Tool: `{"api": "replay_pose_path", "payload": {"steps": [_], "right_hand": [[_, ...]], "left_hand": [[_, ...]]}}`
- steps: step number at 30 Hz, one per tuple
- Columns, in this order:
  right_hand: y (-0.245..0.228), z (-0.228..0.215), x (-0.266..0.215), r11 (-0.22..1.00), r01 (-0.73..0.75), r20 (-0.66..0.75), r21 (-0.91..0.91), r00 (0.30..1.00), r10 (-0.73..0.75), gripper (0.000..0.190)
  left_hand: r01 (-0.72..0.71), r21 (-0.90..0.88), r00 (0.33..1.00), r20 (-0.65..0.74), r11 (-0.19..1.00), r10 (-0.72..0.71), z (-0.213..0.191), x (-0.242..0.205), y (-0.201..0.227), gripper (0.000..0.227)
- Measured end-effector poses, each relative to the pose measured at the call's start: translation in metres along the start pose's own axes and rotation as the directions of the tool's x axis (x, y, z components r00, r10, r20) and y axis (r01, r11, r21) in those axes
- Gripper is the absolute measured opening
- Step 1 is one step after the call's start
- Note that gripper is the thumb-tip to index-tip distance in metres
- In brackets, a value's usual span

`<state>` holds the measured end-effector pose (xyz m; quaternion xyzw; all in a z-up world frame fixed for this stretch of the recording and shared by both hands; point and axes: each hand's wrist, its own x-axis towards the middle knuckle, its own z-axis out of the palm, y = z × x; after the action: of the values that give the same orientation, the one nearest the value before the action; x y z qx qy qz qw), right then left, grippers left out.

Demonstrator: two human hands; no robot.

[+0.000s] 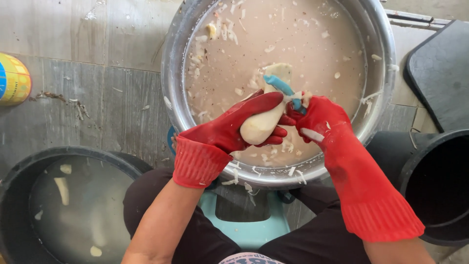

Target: A person wearing red gloves uses a blue peeler to remove the skin from white vegetables over a large basin of water.

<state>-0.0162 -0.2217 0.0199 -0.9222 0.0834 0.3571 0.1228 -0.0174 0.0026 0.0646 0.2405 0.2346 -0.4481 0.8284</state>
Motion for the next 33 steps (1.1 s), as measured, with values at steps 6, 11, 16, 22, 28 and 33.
{"api": "replay_pose_path", "payload": {"steps": [6, 11, 16, 22, 28, 33], "right_hand": [[0.028, 0.005, 0.03, 0.909, -0.053, 0.009, 0.413, 0.999, 0.054, 0.039], [0.001, -0.031, 0.009, 0.987, -0.113, -0.026, 0.112, 0.993, 0.117, 0.028], [-0.008, -0.042, -0.005, 0.969, -0.143, -0.011, 0.201, 0.989, 0.148, 0.019], [-0.025, -0.046, -0.023, 0.943, -0.16, 0.034, 0.292, 0.987, 0.157, 0.01], [-0.032, -0.053, -0.04, 0.906, -0.199, 0.085, 0.373, 0.98, 0.181, 0.009], [-0.042, -0.058, -0.055, 0.864, -0.243, 0.123, 0.44, 0.97, 0.21, 0.014]], "left_hand": [[0.039, 0.127, 0.999, -0.017, 0.991, -0.038, 0.02, -0.026, -0.002, 0.046], [0.051, 0.094, 0.999, 0.007, 0.994, -0.052, 0.006, -0.015, -0.009, 0.047], [-0.047, 0.051, 0.996, 0.084, 0.998, 0.043, 0.012, -0.006, -0.012, 0.052], [-0.133, 0.019, 0.991, -0.002, 0.991, 0.133, -0.005, 0.013, -0.01, 0.045], [-0.141, 0.107, 0.984, -0.093, 0.984, 0.151, 0.001, 0.009, -0.005, 0.044], [-0.133, 0.139, 0.988, -0.056, 0.981, 0.142, -0.001, -0.003, 0.002, 0.048]]}}
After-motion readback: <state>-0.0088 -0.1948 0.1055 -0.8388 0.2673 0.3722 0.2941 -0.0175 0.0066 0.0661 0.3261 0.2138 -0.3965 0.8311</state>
